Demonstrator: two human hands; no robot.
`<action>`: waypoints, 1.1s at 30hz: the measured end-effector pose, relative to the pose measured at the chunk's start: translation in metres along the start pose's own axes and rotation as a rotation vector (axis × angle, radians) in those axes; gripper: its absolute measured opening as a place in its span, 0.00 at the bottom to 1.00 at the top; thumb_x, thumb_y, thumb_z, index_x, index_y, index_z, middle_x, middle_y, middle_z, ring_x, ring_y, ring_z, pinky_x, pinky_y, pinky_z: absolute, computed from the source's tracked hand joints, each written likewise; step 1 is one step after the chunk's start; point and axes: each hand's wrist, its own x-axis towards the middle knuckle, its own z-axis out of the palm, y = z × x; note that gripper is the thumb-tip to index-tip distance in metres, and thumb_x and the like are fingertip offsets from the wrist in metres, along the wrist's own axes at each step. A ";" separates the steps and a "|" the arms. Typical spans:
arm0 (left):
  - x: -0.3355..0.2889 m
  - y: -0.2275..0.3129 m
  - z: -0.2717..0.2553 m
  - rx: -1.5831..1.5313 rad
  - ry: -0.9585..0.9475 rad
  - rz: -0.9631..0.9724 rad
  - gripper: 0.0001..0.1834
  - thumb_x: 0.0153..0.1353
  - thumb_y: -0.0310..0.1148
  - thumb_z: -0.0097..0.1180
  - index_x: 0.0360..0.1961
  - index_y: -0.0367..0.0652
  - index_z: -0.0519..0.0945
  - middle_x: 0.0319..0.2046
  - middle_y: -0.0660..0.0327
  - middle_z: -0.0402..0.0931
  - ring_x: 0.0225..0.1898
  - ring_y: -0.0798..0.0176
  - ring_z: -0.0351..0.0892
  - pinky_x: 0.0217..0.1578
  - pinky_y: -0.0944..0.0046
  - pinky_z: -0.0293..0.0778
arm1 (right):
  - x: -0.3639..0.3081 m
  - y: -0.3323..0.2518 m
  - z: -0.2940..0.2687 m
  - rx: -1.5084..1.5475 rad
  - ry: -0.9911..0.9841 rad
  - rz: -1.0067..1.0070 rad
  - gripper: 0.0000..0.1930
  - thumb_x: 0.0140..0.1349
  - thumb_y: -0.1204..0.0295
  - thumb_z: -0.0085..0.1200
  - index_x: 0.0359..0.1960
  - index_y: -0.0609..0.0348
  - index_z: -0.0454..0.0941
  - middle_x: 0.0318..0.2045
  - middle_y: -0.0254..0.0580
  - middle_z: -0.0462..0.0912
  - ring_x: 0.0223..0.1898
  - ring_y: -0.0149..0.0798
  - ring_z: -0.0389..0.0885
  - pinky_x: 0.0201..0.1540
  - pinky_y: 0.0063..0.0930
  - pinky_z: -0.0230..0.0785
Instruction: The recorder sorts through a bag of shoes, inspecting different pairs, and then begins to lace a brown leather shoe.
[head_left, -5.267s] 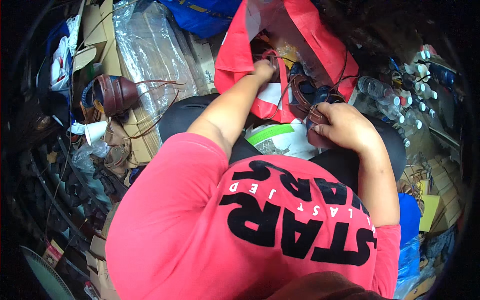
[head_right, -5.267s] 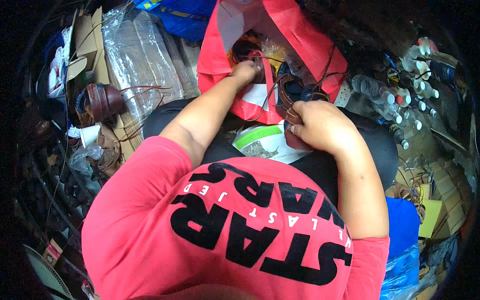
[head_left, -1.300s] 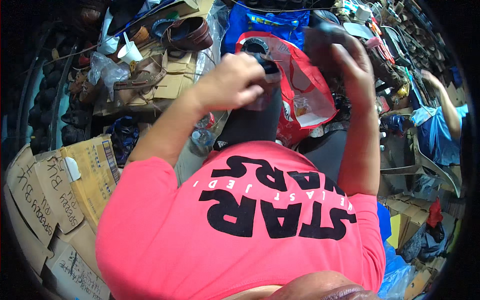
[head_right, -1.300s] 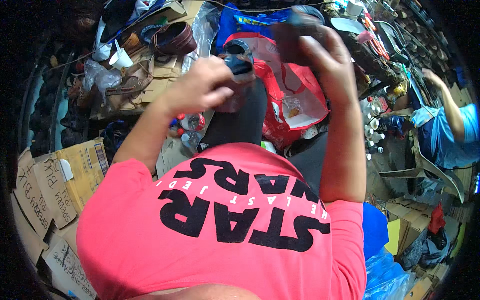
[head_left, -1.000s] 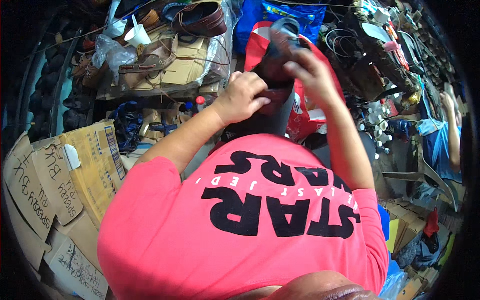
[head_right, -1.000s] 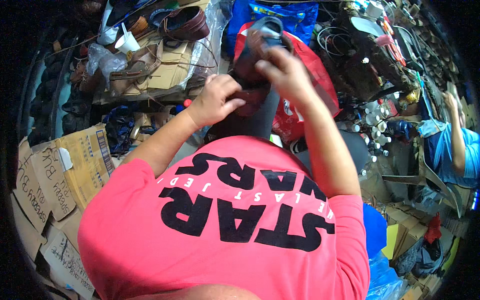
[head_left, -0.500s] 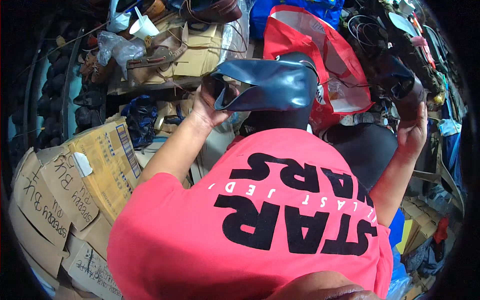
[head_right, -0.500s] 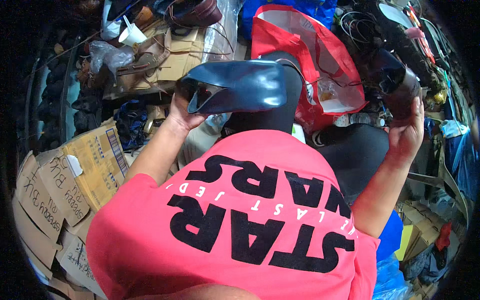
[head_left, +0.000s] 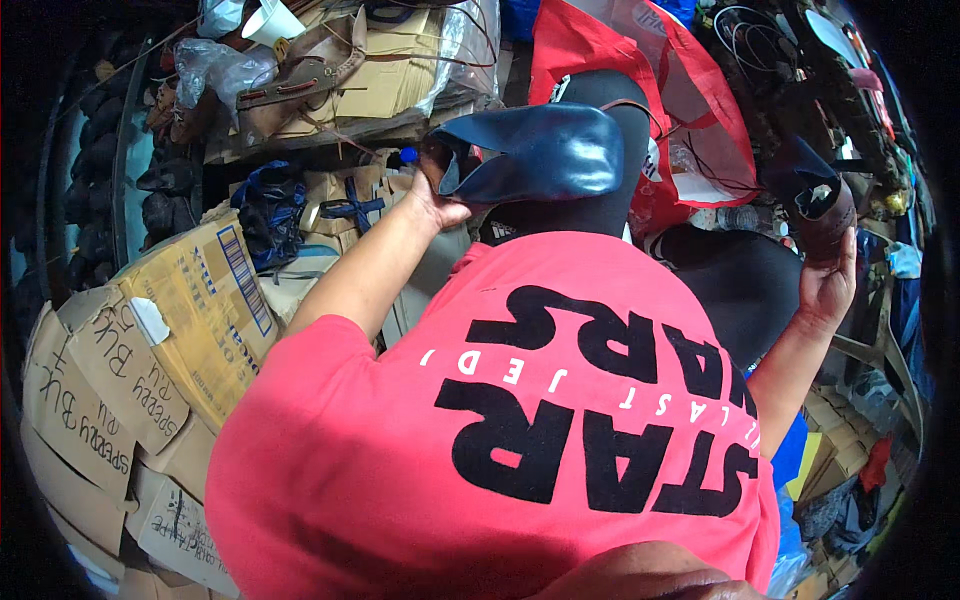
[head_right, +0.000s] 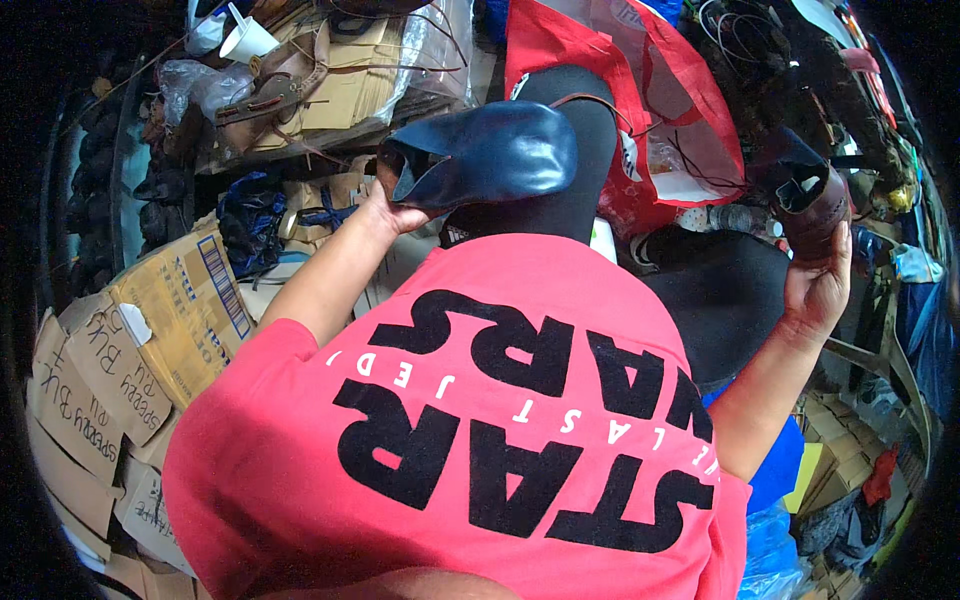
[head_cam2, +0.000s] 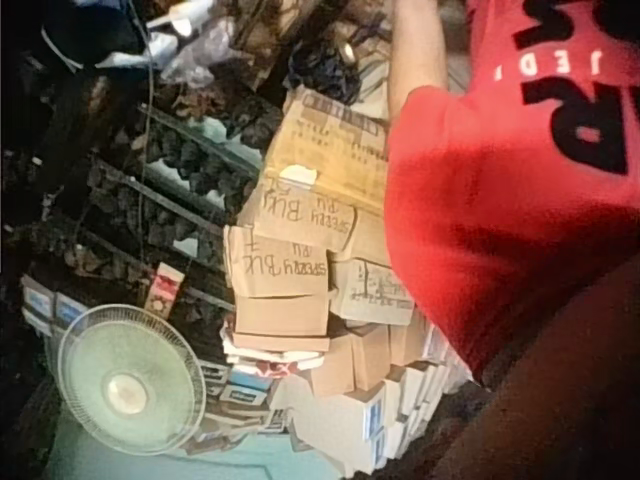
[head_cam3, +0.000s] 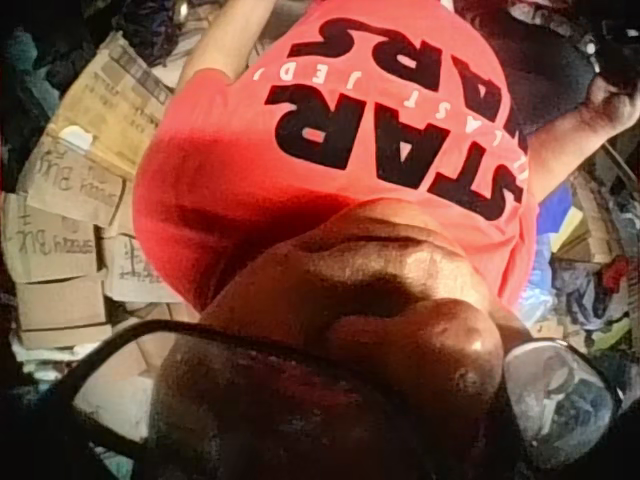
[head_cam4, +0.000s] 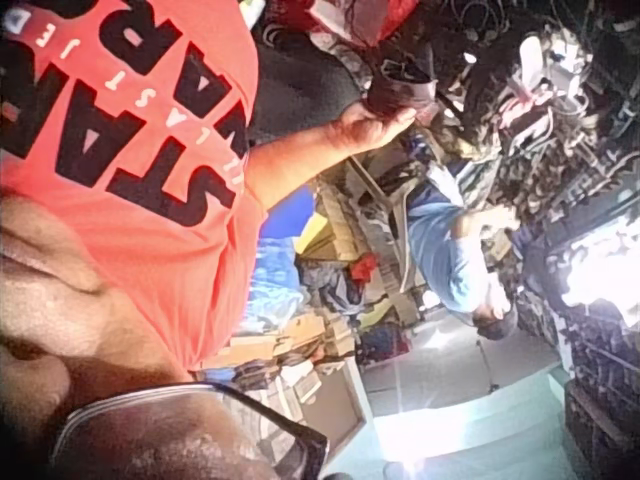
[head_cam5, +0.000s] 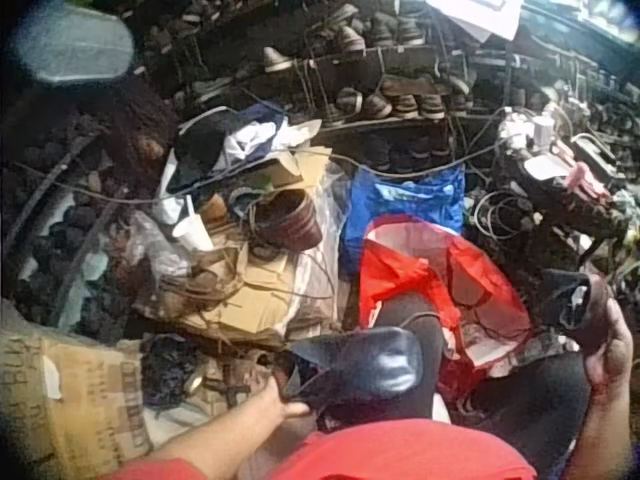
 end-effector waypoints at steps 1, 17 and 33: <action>0.000 -0.001 0.003 -0.017 -0.014 -0.022 0.19 0.57 0.53 0.46 0.33 0.51 0.78 0.32 0.59 0.79 0.39 0.50 0.78 0.48 0.38 0.68 | 0.000 0.001 -0.002 -0.005 0.049 -0.012 0.20 0.69 0.67 0.35 0.59 0.60 0.63 0.58 0.44 0.69 0.59 0.41 0.66 0.62 0.41 0.55; -0.002 0.006 0.007 0.058 -0.029 0.014 0.28 0.59 0.56 0.40 0.47 0.44 0.74 0.46 0.52 0.74 0.47 0.49 0.75 0.53 0.43 0.67 | 0.009 0.019 0.004 0.013 0.079 0.019 0.20 0.69 0.67 0.34 0.59 0.62 0.62 0.58 0.46 0.68 0.60 0.42 0.66 0.62 0.39 0.57; -0.064 -0.009 0.105 0.320 -0.567 0.153 0.15 0.66 0.36 0.41 0.48 0.39 0.72 0.43 0.59 0.76 0.46 0.64 0.76 0.50 0.62 0.69 | 0.008 0.023 -0.001 -0.303 0.621 -0.096 0.21 0.68 0.62 0.34 0.60 0.55 0.63 0.54 0.41 0.73 0.52 0.43 0.74 0.41 0.39 0.74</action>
